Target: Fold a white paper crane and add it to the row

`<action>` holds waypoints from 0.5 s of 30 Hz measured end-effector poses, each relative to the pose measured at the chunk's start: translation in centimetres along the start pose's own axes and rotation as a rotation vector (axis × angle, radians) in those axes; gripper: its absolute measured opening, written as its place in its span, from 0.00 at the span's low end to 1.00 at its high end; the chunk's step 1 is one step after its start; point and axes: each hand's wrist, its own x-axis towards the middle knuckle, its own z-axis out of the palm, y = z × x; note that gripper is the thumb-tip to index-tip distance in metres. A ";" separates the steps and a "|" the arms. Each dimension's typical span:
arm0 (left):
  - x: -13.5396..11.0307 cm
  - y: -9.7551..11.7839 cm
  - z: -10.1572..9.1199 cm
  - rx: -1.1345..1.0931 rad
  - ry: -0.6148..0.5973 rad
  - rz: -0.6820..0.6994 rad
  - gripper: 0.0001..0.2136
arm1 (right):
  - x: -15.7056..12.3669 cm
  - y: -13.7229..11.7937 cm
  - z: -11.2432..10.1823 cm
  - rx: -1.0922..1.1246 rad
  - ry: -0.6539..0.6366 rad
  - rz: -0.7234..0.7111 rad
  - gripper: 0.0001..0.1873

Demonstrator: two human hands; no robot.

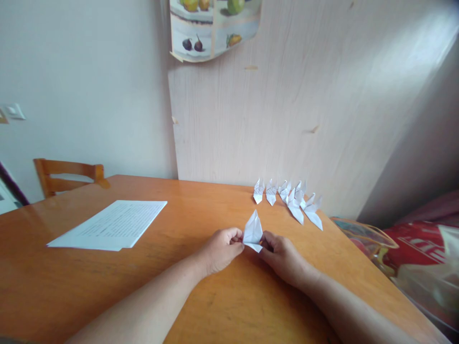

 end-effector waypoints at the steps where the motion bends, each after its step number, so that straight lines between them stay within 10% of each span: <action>1: 0.0 0.0 -0.1 0.005 0.005 -0.008 0.09 | 0.0 0.0 0.0 -0.001 0.004 0.001 0.04; 15: 0.0 0.5 0.3 0.060 0.072 -0.026 0.09 | -0.3 -0.3 -0.2 -0.195 -0.014 -0.003 0.07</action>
